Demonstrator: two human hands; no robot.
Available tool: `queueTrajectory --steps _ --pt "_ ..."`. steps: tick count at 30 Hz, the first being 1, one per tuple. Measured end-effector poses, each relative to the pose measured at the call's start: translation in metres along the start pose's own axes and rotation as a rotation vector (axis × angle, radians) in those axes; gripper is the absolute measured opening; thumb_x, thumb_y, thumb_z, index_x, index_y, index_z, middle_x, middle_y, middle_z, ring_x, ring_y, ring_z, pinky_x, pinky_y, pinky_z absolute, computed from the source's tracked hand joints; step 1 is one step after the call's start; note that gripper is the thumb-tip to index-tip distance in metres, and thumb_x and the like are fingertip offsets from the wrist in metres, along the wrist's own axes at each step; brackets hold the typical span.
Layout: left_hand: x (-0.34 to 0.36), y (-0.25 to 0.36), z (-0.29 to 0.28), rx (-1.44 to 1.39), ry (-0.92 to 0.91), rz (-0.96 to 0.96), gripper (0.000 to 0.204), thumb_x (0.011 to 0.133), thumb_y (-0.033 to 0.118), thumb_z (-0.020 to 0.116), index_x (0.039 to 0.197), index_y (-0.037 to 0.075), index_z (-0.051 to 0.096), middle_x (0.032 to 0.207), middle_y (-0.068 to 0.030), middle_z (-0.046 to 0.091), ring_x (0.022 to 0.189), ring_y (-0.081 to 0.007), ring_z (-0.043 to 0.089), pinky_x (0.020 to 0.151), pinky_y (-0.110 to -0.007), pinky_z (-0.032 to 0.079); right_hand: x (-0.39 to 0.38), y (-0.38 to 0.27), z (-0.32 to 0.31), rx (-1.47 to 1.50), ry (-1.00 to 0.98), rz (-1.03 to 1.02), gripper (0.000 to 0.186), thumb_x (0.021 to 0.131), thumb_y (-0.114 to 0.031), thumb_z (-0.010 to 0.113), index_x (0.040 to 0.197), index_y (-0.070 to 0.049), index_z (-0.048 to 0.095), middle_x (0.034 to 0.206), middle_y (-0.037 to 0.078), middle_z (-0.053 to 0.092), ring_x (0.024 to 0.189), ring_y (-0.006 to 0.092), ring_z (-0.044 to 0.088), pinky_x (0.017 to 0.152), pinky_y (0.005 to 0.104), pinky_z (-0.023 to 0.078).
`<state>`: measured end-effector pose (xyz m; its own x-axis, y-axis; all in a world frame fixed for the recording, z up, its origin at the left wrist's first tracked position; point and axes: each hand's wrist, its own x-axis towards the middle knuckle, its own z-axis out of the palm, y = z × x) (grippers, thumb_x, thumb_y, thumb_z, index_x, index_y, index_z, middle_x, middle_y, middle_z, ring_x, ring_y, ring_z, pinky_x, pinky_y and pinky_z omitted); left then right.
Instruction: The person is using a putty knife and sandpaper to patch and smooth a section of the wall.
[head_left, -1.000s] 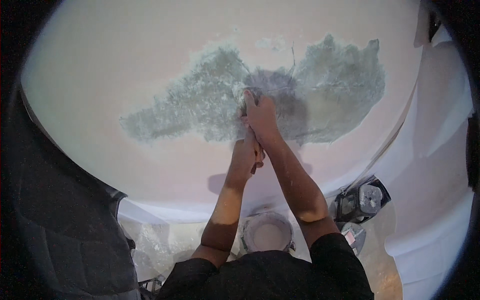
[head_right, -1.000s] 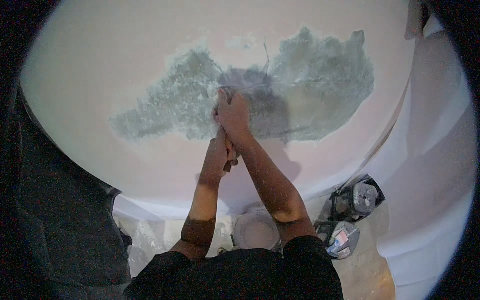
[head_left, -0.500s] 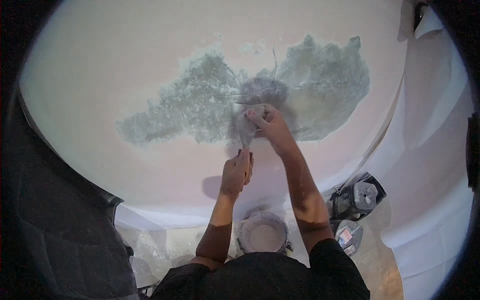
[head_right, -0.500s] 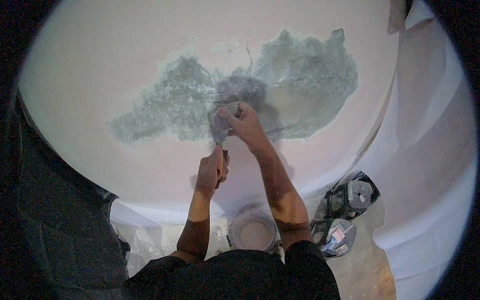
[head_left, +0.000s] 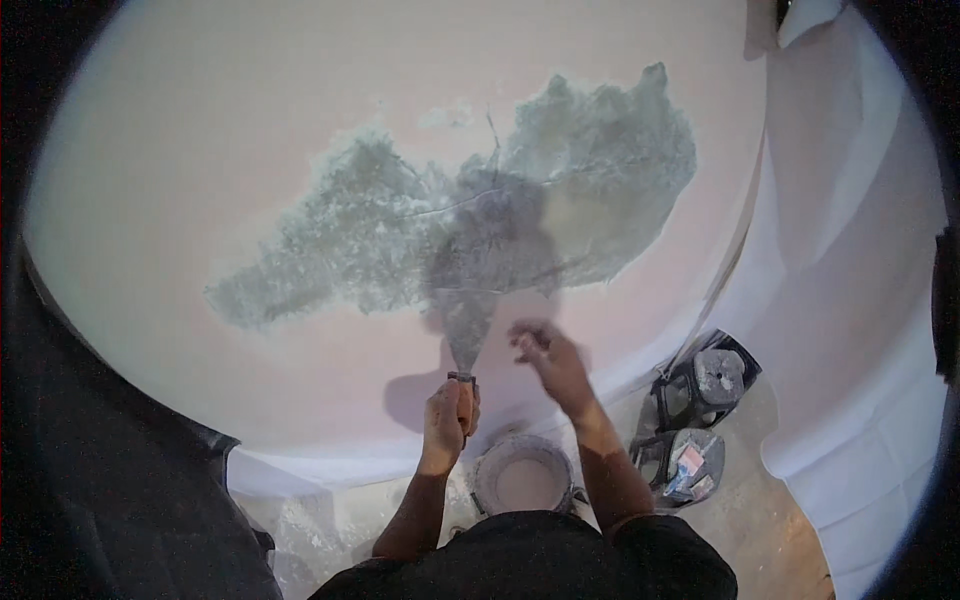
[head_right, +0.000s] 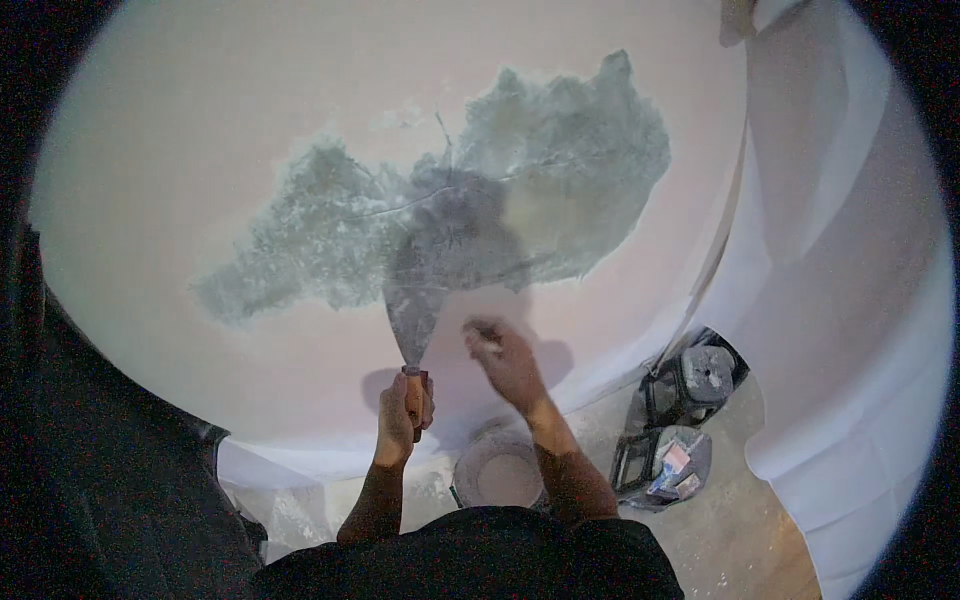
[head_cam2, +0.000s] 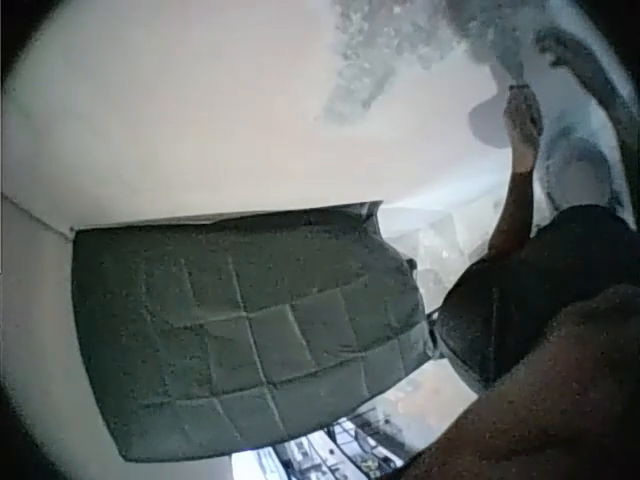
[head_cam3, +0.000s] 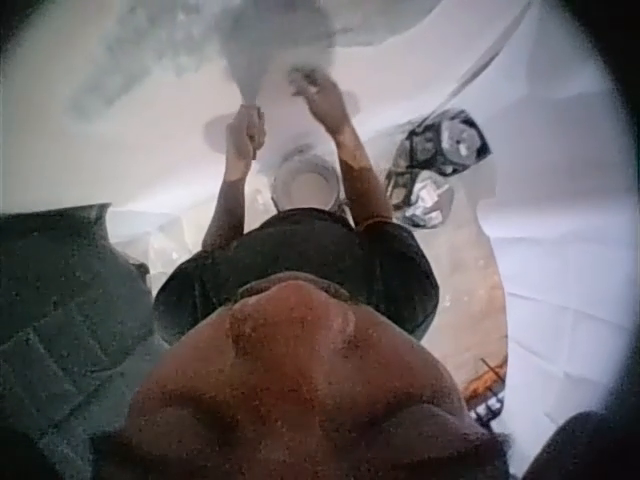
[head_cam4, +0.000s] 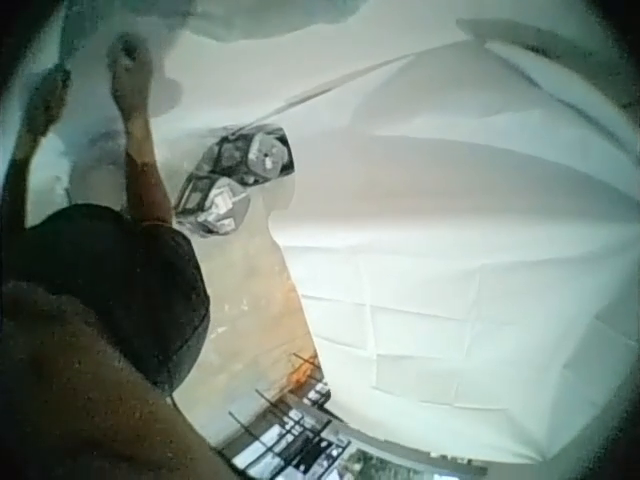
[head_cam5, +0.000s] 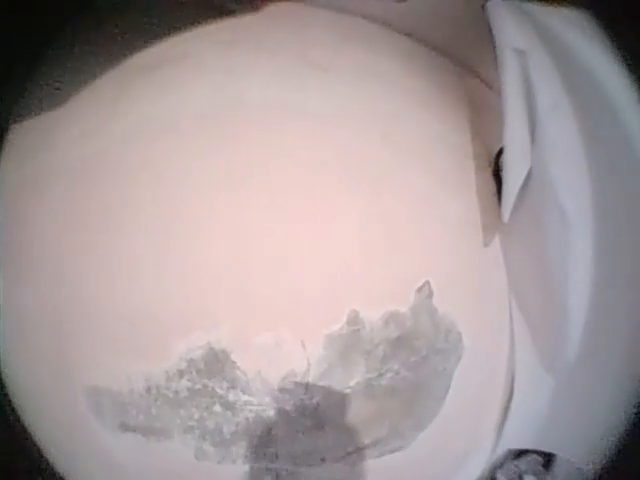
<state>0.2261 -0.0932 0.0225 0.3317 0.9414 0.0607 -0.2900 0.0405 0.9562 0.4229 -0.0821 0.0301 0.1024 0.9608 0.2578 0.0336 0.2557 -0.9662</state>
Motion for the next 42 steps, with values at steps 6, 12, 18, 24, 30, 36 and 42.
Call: queueTrajectory --steps 6,12,18,24,30,36,42 --pt "0.004 -0.031 0.021 0.276 0.068 0.132 0.046 0.103 0.041 0.036 0.078 0.006 0.051 0.063 -0.0014 0.046 0.052 -0.0106 0.043 0.048 -0.026 0.034 -0.052 0.016 0.024 0.149 -0.159 -0.011 0.036 0.099 -0.019 0.052 0.130 0.000 0.051 0.122 0.012 0.056 0.117 0.0208 0.053 0.098 0.0342 0.045" --pt "0.014 -0.064 0.047 0.376 -0.278 -0.138 0.047 0.105 0.035 0.030 0.084 0.001 0.054 0.074 -0.0066 0.049 0.062 -0.0144 0.048 0.060 -0.032 0.042 -0.074 0.035 -0.009 0.110 0.053 0.021 0.030 0.102 -0.018 0.046 0.124 0.001 0.053 0.104 0.009 0.060 0.098 0.0162 0.059 0.084 0.0300 0.048" --pt "0.042 -0.095 0.080 0.539 -0.294 -0.039 0.026 0.099 0.022 0.049 0.088 0.000 0.060 0.077 -0.0092 0.053 0.065 -0.0144 0.055 0.060 -0.031 0.044 -0.063 0.046 -0.100 0.147 0.351 -0.165 0.016 0.102 -0.019 0.044 0.105 -0.003 0.046 0.078 0.003 0.056 0.062 0.0104 0.055 0.058 0.0257 0.047" --pt "0.065 -0.116 0.102 0.548 -0.152 -0.087 0.020 0.095 0.020 0.056 0.089 0.001 0.062 0.076 -0.0070 0.053 0.060 -0.0136 0.055 0.053 -0.030 0.045 -0.057 0.065 -0.203 0.109 0.411 0.082 0.011 0.100 -0.015 0.051 0.104 -0.005 0.050 0.075 0.001 0.051 0.059 0.0051 0.048 0.051 0.0208 0.040" --pt "0.051 -0.109 0.115 0.422 -0.072 -0.138 0.017 0.095 0.017 0.055 0.086 0.004 0.061 0.071 -0.0034 0.052 0.052 -0.0086 0.051 0.046 -0.025 0.041 -0.041 0.067 -0.223 -0.462 0.409 -0.235 0.025 0.091 -0.008 0.059 0.114 -0.002 0.051 0.081 0.012 0.056 0.064 0.0195 0.055 0.059 0.0329 0.045" --pt "0.028 -0.108 0.092 0.337 -0.008 -0.129 0.013 0.095 0.012 0.054 0.086 0.004 0.060 0.064 -0.0015 0.052 0.049 -0.0074 0.048 0.043 -0.023 0.038 -0.048 0.033 -0.184 -0.618 0.377 -0.046 0.035 0.087 -0.006 0.059 0.120 0.002 0.050 0.094 0.023 0.060 0.086 0.0395 0.061 0.077 0.0429 0.049" --pt "0.017 -0.109 0.086 0.295 0.111 -0.099 0.012 0.095 0.010 0.053 0.086 0.005 0.059 0.064 0.0001 0.052 0.048 -0.0064 0.046 0.042 -0.023 0.036 -0.059 0.019 -0.187 -0.617 0.364 -0.156 0.039 0.083 -0.004 0.062 0.120 0.000 0.053 0.102 0.024 0.061 0.096 0.0405 0.061 0.083 0.0417 0.049"
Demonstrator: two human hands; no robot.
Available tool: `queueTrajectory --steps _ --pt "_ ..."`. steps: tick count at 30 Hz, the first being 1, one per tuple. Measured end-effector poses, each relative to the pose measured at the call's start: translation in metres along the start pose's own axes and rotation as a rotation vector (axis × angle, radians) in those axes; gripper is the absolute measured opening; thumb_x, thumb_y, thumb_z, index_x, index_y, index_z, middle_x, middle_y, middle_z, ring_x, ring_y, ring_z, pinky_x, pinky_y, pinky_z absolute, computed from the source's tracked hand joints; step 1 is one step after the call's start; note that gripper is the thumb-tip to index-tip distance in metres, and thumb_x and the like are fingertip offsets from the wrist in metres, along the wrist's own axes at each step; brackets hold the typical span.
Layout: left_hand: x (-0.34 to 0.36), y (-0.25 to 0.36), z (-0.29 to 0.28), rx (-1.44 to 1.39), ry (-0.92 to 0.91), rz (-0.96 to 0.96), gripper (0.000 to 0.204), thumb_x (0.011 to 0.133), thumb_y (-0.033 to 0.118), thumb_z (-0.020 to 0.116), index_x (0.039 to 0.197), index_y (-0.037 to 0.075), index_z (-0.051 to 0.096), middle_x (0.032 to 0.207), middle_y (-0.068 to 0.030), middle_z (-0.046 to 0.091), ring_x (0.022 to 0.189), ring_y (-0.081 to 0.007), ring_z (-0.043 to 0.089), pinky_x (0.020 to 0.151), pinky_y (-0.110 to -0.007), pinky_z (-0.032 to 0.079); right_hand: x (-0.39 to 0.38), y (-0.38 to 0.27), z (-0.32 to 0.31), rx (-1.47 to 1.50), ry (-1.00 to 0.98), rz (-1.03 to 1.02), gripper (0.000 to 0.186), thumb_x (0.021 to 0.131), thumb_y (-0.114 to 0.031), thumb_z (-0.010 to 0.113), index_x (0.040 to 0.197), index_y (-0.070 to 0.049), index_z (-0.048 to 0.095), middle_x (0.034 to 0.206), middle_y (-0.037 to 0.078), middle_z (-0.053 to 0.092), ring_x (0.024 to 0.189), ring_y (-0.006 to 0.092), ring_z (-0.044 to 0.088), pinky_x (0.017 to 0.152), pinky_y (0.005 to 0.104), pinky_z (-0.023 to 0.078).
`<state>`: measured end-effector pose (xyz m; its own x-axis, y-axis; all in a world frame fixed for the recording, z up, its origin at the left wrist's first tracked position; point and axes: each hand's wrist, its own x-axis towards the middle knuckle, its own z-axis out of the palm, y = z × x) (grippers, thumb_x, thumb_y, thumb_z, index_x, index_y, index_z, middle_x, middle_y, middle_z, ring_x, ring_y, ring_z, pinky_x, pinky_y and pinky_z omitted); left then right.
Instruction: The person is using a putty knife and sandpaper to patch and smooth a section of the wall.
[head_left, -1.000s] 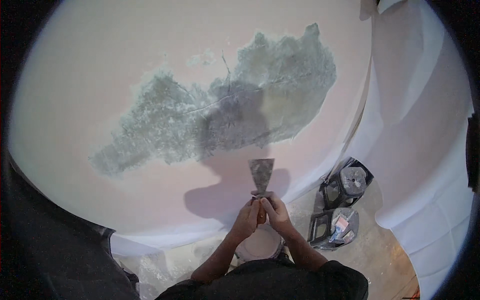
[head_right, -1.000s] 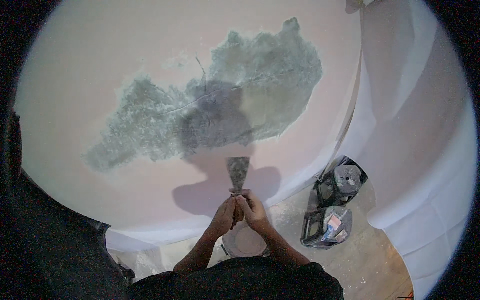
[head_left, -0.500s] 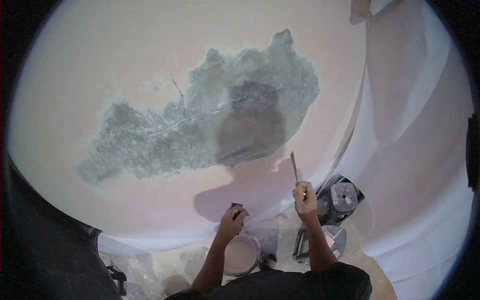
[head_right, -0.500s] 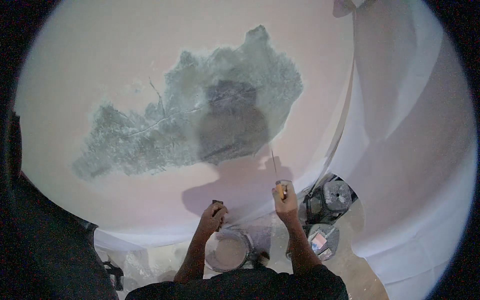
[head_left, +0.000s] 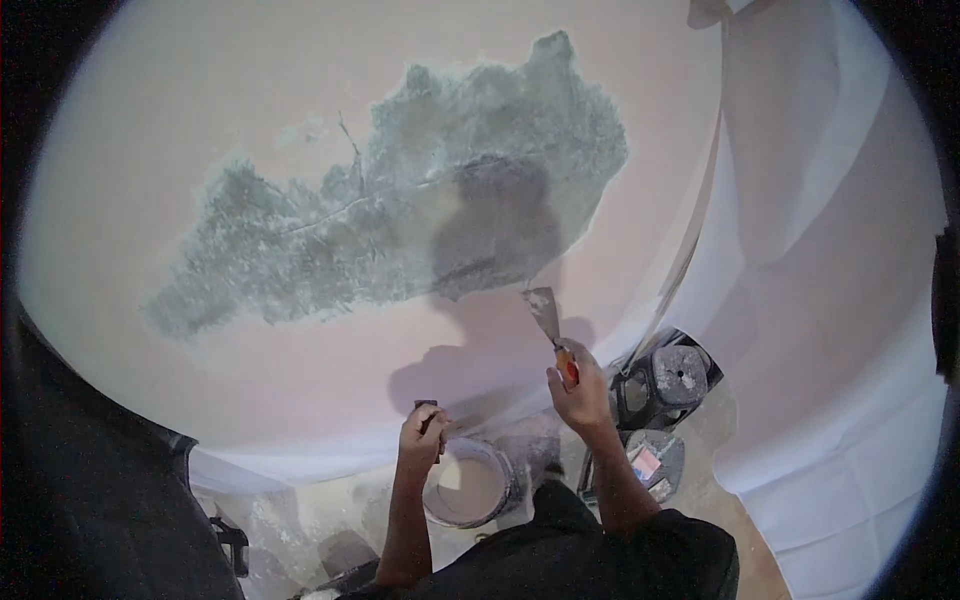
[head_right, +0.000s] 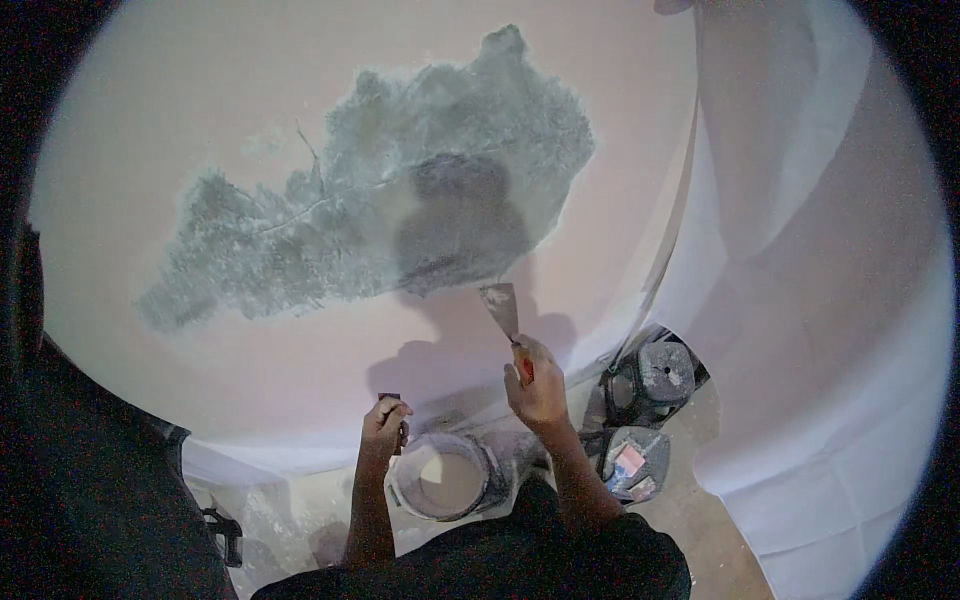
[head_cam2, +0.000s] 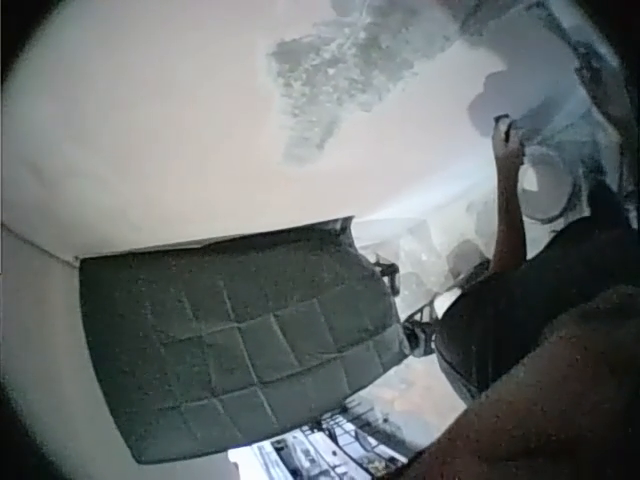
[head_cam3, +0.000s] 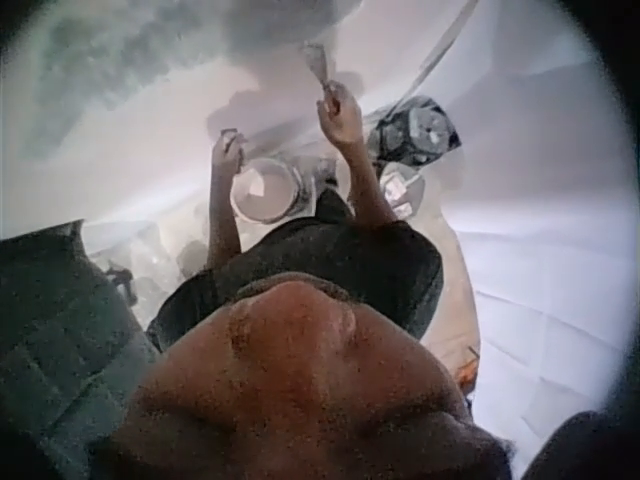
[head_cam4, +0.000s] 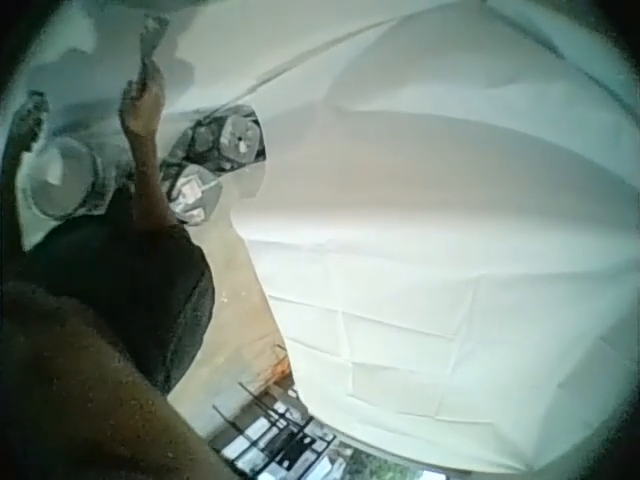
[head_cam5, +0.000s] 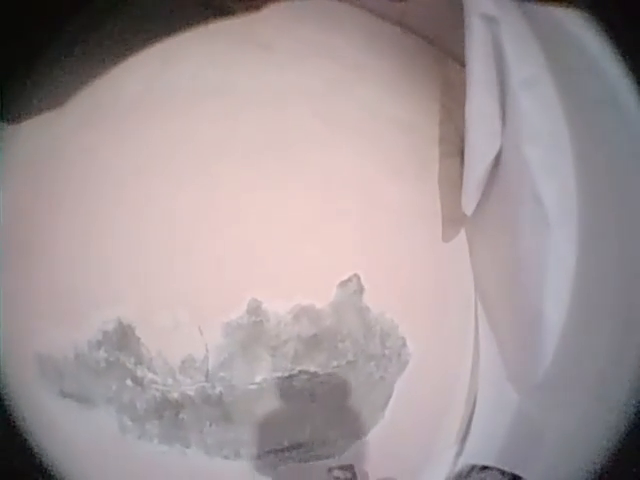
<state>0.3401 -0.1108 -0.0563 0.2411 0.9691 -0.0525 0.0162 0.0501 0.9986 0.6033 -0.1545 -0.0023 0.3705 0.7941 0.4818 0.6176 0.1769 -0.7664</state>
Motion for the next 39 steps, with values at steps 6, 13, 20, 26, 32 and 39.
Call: queueTrajectory --steps 6,13,20,26,32,39 --pt "0.027 0.012 0.043 0.002 -0.064 0.102 0.011 0.095 0.010 0.054 0.086 0.005 0.059 0.064 0.0008 0.051 0.050 -0.0063 0.047 0.045 -0.023 0.038 0.056 0.012 -0.028 0.065 0.063 -0.118 0.034 0.083 -0.003 0.062 0.117 0.000 0.058 0.098 0.020 0.061 0.090 0.0363 0.061 0.080 0.0397 0.049" --pt "0.080 0.039 0.111 0.013 -0.110 0.075 0.011 0.096 0.008 0.054 0.086 0.004 0.057 0.067 0.0000 0.050 0.054 -0.0069 0.049 0.048 -0.024 0.040 0.116 0.032 -0.053 -0.013 0.074 -0.169 0.028 0.086 -0.005 0.064 0.114 -0.001 0.063 0.087 0.017 0.060 0.077 0.0307 0.060 0.069 0.0376 0.049" --pt "0.131 0.041 0.163 0.036 -0.224 0.162 0.007 0.096 0.008 0.054 0.091 0.003 0.056 0.068 -0.0004 0.048 0.054 -0.0075 0.049 0.048 -0.025 0.042 0.154 0.034 -0.059 -0.022 0.111 -0.222 0.026 0.088 -0.005 0.062 0.114 -0.003 0.066 0.081 0.017 0.060 0.067 0.0250 0.061 0.061 0.0345 0.048" --pt "0.143 0.054 0.194 -0.028 -0.308 0.200 0.007 0.096 0.007 0.053 0.090 0.004 0.056 0.075 -0.0009 0.049 0.056 -0.0065 0.049 0.046 -0.024 0.040 0.176 0.042 -0.056 -0.131 0.145 -0.223 0.023 0.087 -0.005 0.063 0.110 -0.004 0.069 0.082 0.016 0.062 0.064 0.0253 0.062 0.058 0.0335 0.048" --pt "0.152 0.057 0.194 0.007 -0.315 0.215 0.008 0.096 0.006 0.052 0.090 0.003 0.056 0.077 0.0000 0.047 0.054 -0.0065 0.048 0.045 -0.024 0.038 0.179 0.043 -0.059 -0.126 0.019 -0.210 0.028 0.087 -0.006 0.063 0.115 -0.008 0.067 0.088 0.016 0.062 0.068 0.0284 0.063 0.059 0.0367 0.050" --pt "0.144 0.045 0.186 -0.064 -0.187 0.175 0.011 0.097 0.008 0.054 0.087 0.002 0.057 0.069 -0.0007 0.049 0.051 -0.0069 0.047 0.048 -0.025 0.040 0.180 0.043 -0.058 -0.017 0.158 -0.246 0.026 0.088 -0.005 0.063 0.114 -0.004 0.067 0.089 0.015 0.063 0.065 0.0258 0.062 0.058 0.0345 0.049"
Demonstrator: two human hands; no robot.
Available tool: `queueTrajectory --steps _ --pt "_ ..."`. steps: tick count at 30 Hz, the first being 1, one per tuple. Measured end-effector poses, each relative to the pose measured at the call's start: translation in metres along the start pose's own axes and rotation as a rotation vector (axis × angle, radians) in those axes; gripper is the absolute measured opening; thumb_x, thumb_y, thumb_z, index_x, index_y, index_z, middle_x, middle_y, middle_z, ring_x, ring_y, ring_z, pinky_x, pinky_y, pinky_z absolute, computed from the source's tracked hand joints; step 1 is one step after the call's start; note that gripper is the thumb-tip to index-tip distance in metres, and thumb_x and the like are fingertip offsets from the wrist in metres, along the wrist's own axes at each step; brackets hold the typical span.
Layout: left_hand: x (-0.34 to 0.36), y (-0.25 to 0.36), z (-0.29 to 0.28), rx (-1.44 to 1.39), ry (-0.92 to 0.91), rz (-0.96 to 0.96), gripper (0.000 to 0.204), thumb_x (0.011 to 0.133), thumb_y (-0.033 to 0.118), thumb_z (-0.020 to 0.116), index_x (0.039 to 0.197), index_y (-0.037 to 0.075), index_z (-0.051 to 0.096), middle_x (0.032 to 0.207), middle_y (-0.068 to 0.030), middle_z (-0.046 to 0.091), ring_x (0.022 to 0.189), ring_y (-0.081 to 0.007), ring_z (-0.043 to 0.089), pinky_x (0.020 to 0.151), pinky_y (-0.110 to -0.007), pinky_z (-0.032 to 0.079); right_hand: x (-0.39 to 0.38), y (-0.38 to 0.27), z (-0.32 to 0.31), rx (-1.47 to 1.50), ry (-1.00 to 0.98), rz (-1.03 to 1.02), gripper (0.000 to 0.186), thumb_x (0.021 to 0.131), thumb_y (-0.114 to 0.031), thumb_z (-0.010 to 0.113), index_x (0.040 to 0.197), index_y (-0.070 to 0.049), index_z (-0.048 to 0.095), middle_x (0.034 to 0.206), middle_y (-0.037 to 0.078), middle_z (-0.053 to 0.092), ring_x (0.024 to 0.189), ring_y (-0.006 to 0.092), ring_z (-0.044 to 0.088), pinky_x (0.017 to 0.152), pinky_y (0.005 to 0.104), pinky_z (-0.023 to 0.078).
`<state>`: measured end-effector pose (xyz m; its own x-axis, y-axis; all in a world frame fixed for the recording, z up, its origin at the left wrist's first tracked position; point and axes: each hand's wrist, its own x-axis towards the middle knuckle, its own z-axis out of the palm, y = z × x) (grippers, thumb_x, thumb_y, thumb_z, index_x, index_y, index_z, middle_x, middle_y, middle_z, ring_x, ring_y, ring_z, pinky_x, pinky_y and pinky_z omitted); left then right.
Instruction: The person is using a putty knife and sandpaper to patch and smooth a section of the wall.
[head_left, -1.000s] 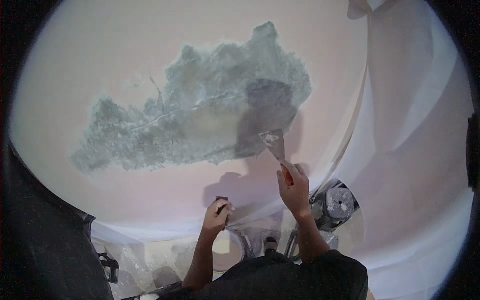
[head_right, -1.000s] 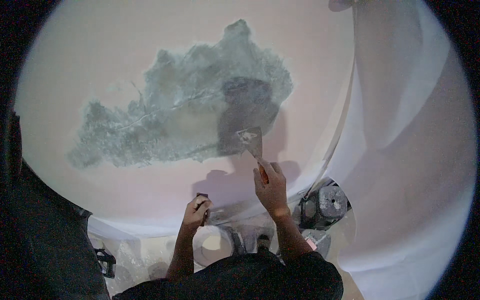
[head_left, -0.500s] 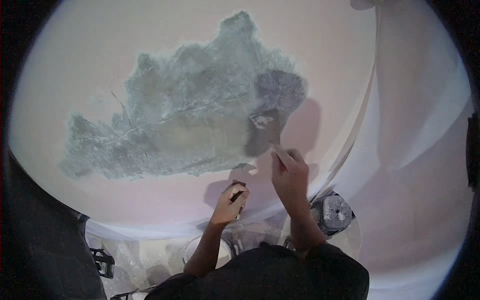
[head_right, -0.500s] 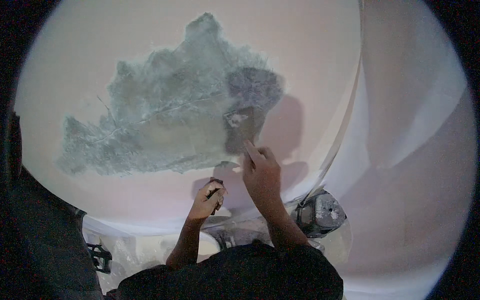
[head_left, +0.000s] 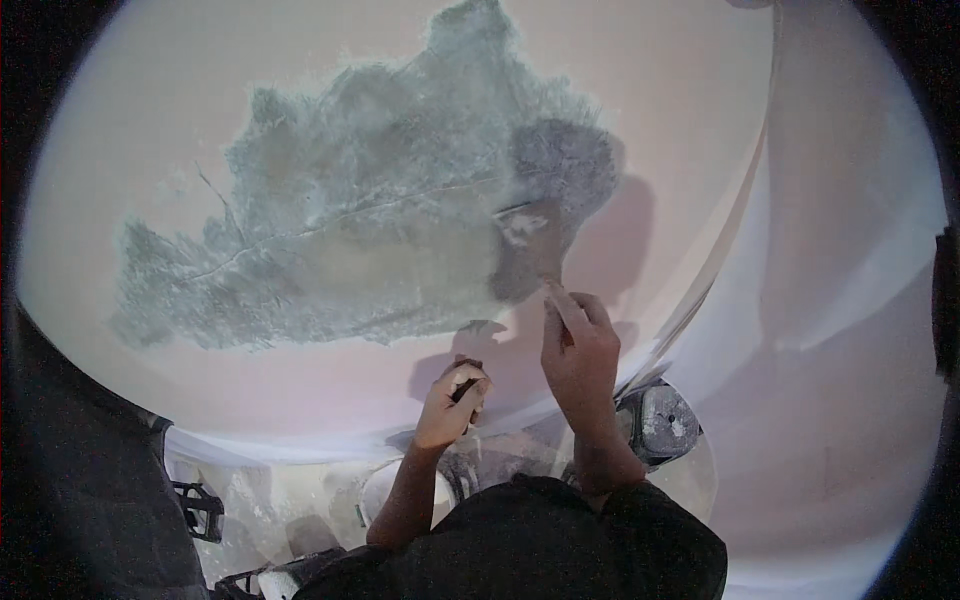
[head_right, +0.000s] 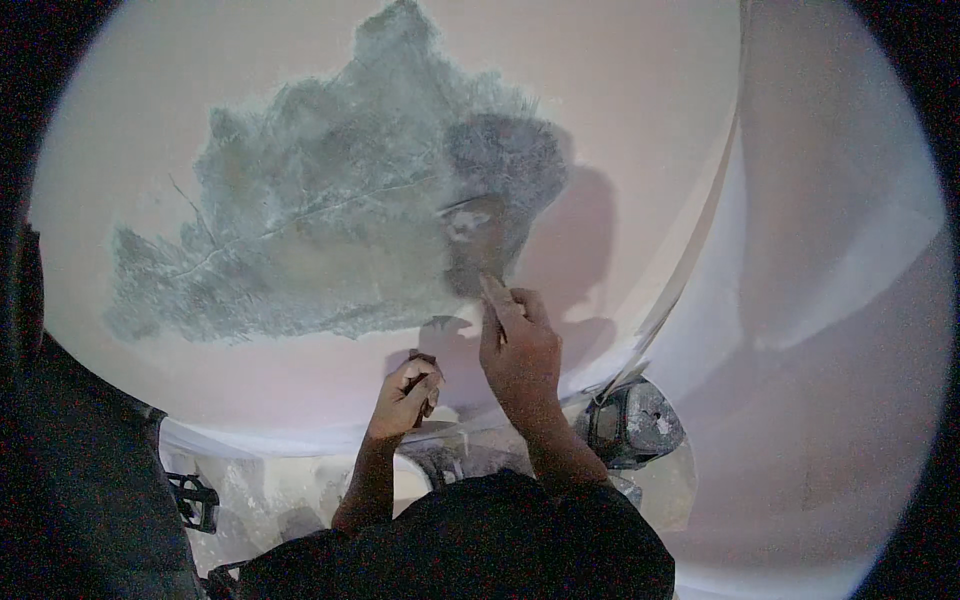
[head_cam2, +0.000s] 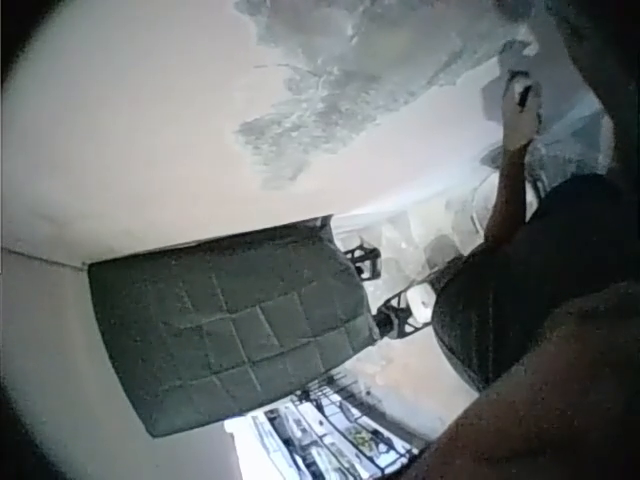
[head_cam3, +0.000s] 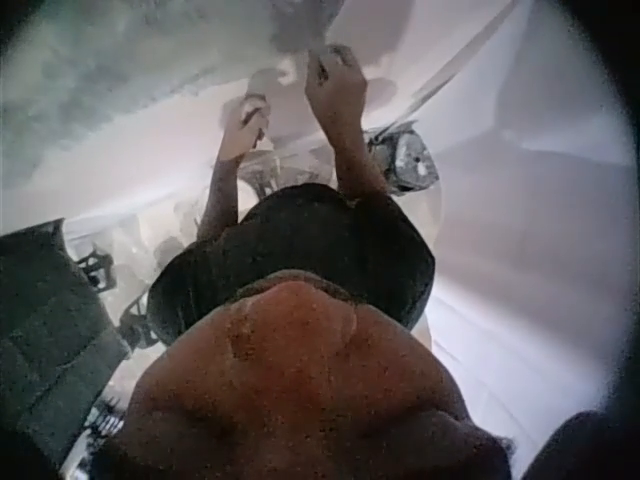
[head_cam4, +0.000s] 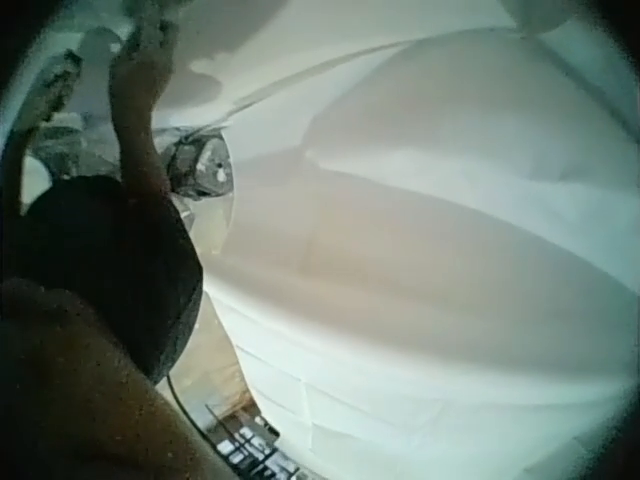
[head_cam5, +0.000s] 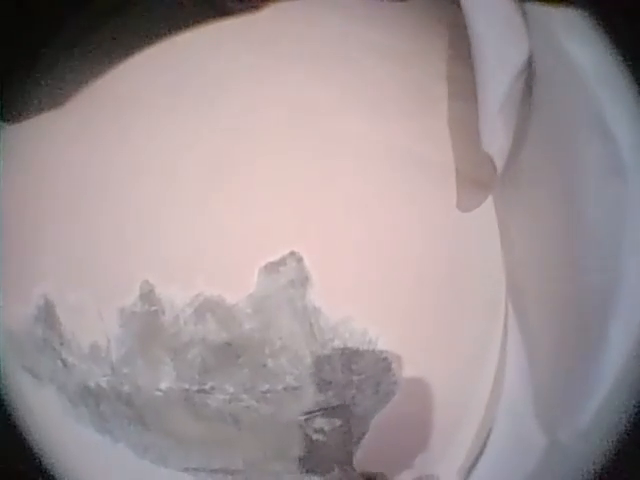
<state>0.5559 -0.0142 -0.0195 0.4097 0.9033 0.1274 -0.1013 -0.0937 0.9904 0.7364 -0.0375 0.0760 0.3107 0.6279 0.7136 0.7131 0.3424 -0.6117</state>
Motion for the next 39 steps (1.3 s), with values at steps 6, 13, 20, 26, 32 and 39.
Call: queueTrajectory --steps 6,13,20,26,32,39 --pt "-0.006 -0.014 -0.010 -0.030 0.041 0.018 0.012 0.097 0.008 0.054 0.087 0.002 0.057 0.064 0.0000 0.049 0.051 -0.0070 0.049 0.047 -0.025 0.040 0.010 0.004 0.003 -0.050 0.118 0.065 0.024 0.087 -0.006 0.064 0.111 -0.002 0.065 0.089 0.015 0.065 0.076 0.0276 0.067 0.066 0.0358 0.052" --pt "0.003 -0.013 -0.006 -0.043 -0.026 0.069 0.010 0.097 0.007 0.054 0.087 0.003 0.057 0.065 -0.0002 0.050 0.050 -0.0069 0.047 0.046 -0.025 0.037 0.031 0.016 0.010 -0.037 0.125 -0.175 0.029 0.091 -0.009 0.062 0.118 -0.001 0.059 0.094 0.016 0.064 0.079 0.0284 0.067 0.063 0.0366 0.054" --pt "0.005 -0.006 -0.010 -0.010 0.049 0.061 0.011 0.097 0.010 0.053 0.089 0.003 0.058 0.067 -0.0003 0.051 0.051 -0.0061 0.047 0.045 -0.023 0.038 0.036 -0.003 0.006 -0.031 0.074 -0.127 0.025 0.090 -0.010 0.065 0.112 0.001 0.062 0.092 0.018 0.063 0.079 0.0313 0.067 0.065 0.0398 0.054" --pt "-0.002 0.008 -0.012 -0.009 0.066 0.023 0.011 0.097 0.010 0.052 0.090 0.004 0.058 0.067 -0.0001 0.051 0.051 -0.0055 0.047 0.046 -0.023 0.039 0.049 -0.019 0.010 0.009 0.124 -0.240 0.025 0.090 -0.009 0.063 0.113 0.001 0.062 0.086 0.017 0.062 0.074 0.0304 0.065 0.062 0.0383 0.052" --pt "-0.006 0.002 -0.010 -0.036 0.127 0.058 0.013 0.096 0.006 0.051 0.086 0.005 0.057 0.066 0.0002 0.051 0.053 -0.0062 0.047 0.046 -0.022 0.036 0.069 -0.048 0.011 0.015 0.140 -0.281 0.023 0.091 -0.008 0.061 0.112 0.001 0.062 0.080 0.018 0.061 0.066 0.0307 0.062 0.058 0.0393 0.049" --pt "-0.019 0.018 -0.018 0.004 0.166 0.008 0.017 0.099 0.011 0.049 0.086 0.005 0.057 0.065 -0.0017 0.053 0.052 -0.0079 0.048 0.047 -0.024 0.038 0.084 -0.073 0.013 0.074 0.096 -0.266 0.017 0.088 -0.009 0.065 0.103 0.000 0.066 0.089 0.020 0.068 0.080 0.0316 0.069 0.068 0.0354 0.053"
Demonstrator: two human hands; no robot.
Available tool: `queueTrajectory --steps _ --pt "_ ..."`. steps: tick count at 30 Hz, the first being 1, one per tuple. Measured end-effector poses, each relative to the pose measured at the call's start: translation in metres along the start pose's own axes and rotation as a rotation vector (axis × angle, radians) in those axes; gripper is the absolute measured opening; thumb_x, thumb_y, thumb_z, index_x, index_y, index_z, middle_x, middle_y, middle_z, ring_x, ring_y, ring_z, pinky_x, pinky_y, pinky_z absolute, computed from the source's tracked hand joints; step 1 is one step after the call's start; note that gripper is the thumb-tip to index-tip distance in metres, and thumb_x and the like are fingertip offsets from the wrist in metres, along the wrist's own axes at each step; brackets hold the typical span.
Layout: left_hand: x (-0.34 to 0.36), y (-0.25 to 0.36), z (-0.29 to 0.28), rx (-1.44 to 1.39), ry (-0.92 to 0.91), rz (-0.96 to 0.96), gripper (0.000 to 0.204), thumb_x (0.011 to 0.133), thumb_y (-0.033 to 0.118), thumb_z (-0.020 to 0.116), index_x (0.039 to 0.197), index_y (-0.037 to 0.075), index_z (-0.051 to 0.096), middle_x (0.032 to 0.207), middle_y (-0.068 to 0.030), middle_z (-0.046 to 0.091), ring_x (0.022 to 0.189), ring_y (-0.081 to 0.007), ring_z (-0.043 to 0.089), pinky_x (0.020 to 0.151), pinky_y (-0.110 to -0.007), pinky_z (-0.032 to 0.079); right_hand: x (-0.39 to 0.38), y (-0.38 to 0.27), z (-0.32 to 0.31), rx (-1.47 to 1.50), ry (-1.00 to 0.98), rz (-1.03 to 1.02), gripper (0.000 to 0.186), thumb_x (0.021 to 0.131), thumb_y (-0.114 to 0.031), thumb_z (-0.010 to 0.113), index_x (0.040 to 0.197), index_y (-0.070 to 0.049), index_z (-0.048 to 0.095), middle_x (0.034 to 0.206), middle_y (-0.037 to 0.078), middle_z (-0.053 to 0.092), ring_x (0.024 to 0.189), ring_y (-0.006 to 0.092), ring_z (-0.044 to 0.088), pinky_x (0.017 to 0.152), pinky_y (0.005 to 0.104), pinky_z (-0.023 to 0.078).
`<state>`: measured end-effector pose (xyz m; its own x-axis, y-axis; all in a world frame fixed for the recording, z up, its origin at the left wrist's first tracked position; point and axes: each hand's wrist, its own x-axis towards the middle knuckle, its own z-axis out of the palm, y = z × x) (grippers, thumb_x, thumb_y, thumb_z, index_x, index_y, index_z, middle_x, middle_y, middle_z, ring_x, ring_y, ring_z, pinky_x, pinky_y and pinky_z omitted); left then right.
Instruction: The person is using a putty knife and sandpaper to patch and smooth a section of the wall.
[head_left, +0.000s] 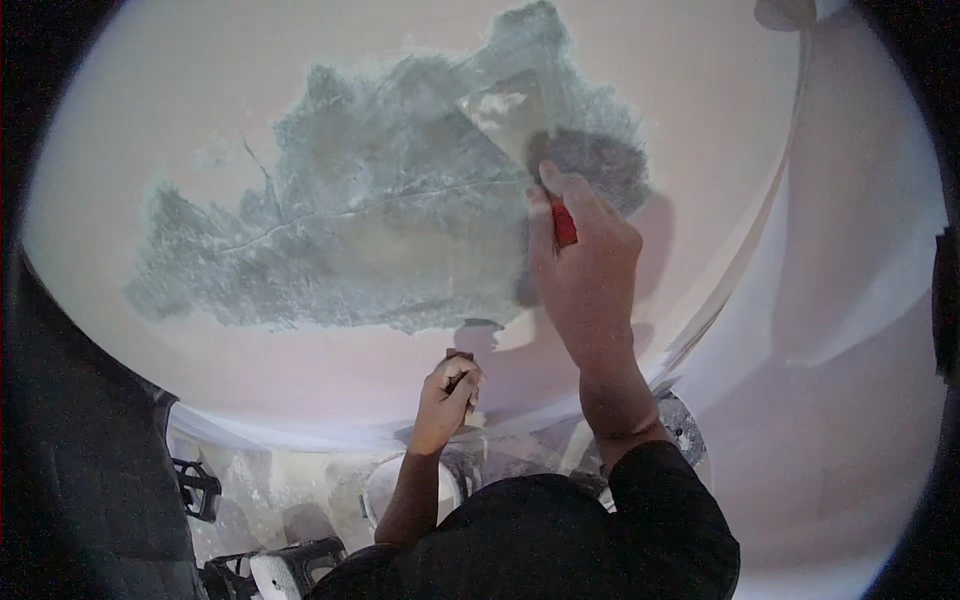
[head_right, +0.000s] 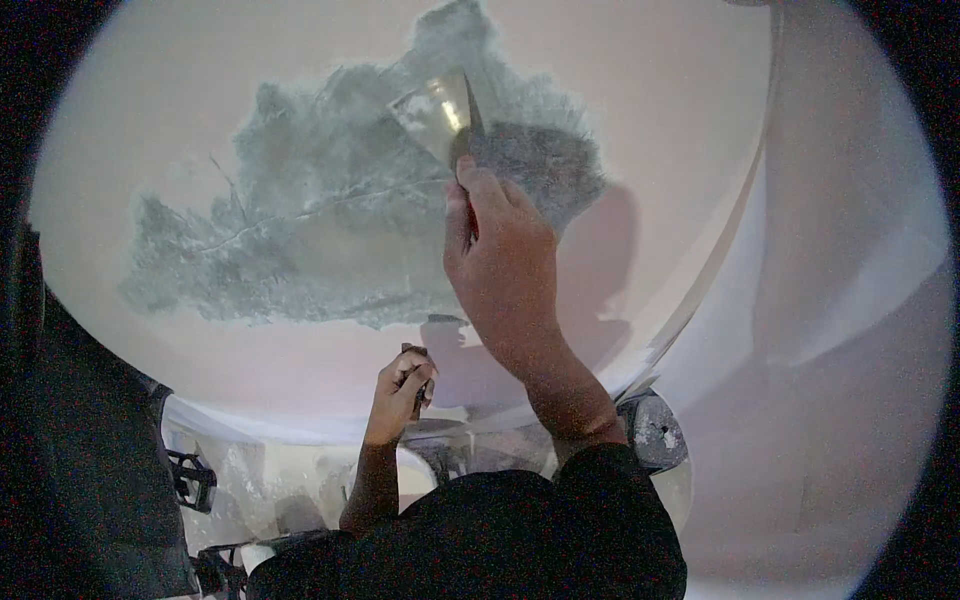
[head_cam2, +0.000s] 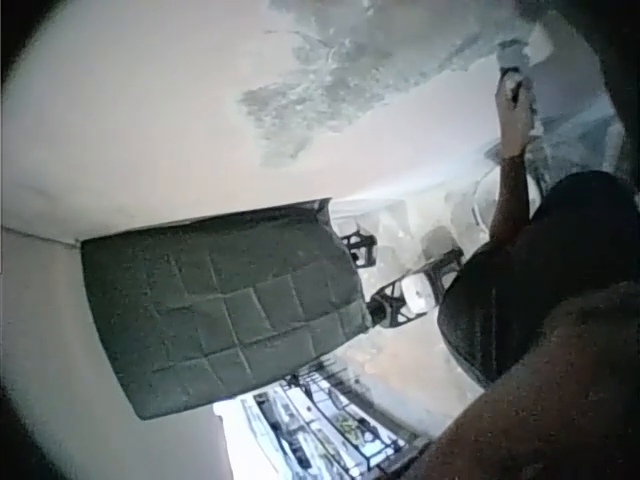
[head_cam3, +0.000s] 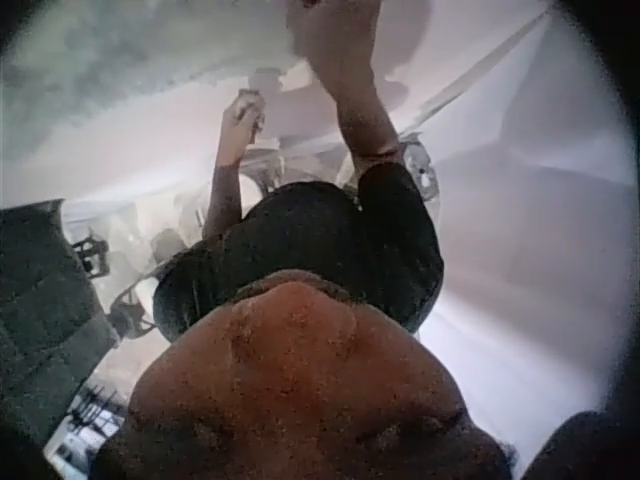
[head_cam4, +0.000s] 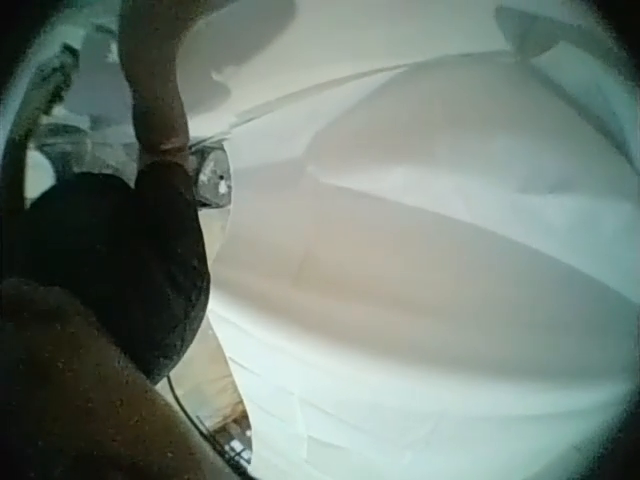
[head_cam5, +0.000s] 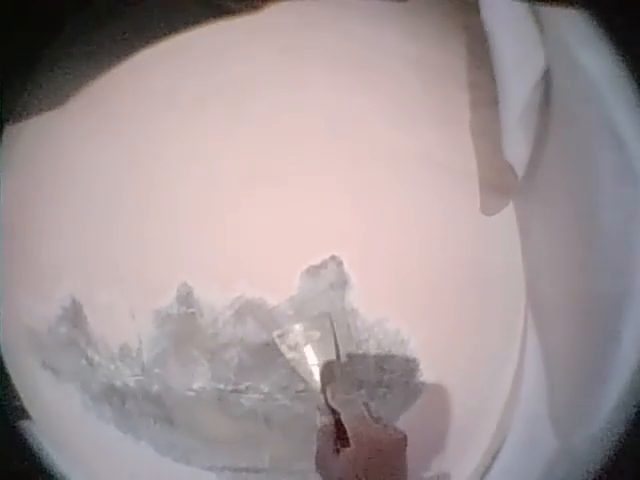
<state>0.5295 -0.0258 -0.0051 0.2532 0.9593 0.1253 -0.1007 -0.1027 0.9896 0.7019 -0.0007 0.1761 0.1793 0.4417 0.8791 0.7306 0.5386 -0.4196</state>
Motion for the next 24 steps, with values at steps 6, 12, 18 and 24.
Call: queueTrajectory --steps 6,12,18,24 --pt "-0.008 -0.003 -0.001 -0.058 0.008 0.046 0.011 0.096 0.007 0.052 0.087 0.004 0.058 0.065 0.0010 0.050 0.053 -0.0052 0.046 0.047 -0.022 0.037 -0.009 -0.011 -0.015 -0.064 -0.110 0.045 0.018 0.088 -0.010 0.065 0.103 0.001 0.066 0.088 0.020 0.068 0.080 0.0319 0.069 0.069 0.0354 0.053" --pt "0.031 0.044 -0.019 0.436 0.192 0.486 0.031 0.095 0.002 0.044 0.124 0.006 0.054 0.090 -0.0074 0.056 0.061 -0.0091 0.051 0.051 -0.023 0.041 -0.018 -0.005 -0.029 -0.103 -0.191 0.088 0.018 0.089 -0.010 0.065 0.103 0.001 0.065 0.087 0.020 0.067 0.080 0.0339 0.068 0.070 0.0370 0.053" --pt "0.083 0.132 -0.044 1.042 0.508 0.801 0.061 0.082 -0.010 0.052 0.136 0.018 0.054 0.114 -0.0180 0.047 0.098 -0.0285 0.048 0.090 -0.035 0.043 -0.034 0.010 -0.026 -0.140 -0.141 0.085 0.017 0.089 -0.011 0.064 0.101 0.001 0.064 0.087 0.020 0.067 0.081 0.0352 0.067 0.070 0.0391 0.053" --pt "0.128 0.145 -0.063 1.428 0.843 1.151 0.050 0.074 0.016 0.062 0.123 0.026 0.065 0.124 -0.0097 0.048 0.108 -0.0317 0.045 0.095 -0.047 0.034 -0.056 0.025 -0.022 -0.080 -0.134 0.182 0.017 0.087 -0.010 0.067 0.100 0.001 0.063 0.083 0.019 0.066 0.079 0.0360 0.067 0.067 0.0394 0.052"
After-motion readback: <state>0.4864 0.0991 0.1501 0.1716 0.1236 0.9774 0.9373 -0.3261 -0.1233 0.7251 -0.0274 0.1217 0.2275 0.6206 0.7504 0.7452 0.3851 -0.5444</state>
